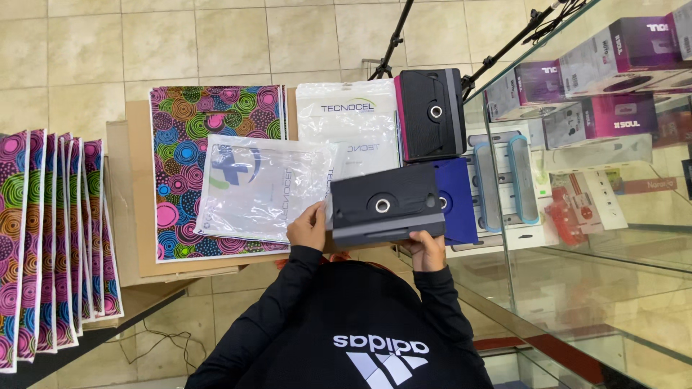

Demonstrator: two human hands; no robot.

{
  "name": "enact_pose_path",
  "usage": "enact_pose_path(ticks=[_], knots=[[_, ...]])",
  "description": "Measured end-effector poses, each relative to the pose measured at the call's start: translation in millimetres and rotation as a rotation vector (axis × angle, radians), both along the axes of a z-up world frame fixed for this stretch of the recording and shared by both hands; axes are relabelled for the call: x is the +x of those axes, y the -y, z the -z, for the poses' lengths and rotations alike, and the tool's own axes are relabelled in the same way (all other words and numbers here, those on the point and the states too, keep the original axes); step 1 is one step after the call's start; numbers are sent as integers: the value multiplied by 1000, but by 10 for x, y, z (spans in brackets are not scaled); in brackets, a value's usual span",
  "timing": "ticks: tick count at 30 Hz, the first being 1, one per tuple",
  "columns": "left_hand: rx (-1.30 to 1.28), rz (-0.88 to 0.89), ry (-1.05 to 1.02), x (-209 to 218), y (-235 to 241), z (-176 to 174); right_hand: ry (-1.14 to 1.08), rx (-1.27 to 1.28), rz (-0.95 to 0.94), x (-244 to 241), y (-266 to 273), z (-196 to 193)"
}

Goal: The person organizes tablet cases and colorful patterned bags on a glass counter, removing several cases from plastic packaging.

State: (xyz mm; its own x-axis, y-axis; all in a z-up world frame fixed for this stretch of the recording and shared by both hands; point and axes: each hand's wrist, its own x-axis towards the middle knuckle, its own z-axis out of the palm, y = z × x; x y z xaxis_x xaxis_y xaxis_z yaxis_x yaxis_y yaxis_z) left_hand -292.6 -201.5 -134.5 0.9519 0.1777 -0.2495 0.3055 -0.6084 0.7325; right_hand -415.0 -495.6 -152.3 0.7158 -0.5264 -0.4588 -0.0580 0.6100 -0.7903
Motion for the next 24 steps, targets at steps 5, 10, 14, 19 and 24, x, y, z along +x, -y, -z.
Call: enact_pose_path(ticks=[5, 10, 14, 19, 24], knots=[[-21, -42, 207, -34, -33, -60, -131, 74, -161, 22, 138, -63], [16, 70, 562, -112, 52, -444, -98, 62, -209, 211, -17, -778], [156, 148, 804, -66, 73, -635, -54, -16, -105, 372, -208, -1047], [33, 271, 682, 38, 68, -1383, 28, -186, -25, 668, -432, -1426], [-111, 334, 552, 164, 81, -1865, 215, -905, -162, 812, -640, -1726]])
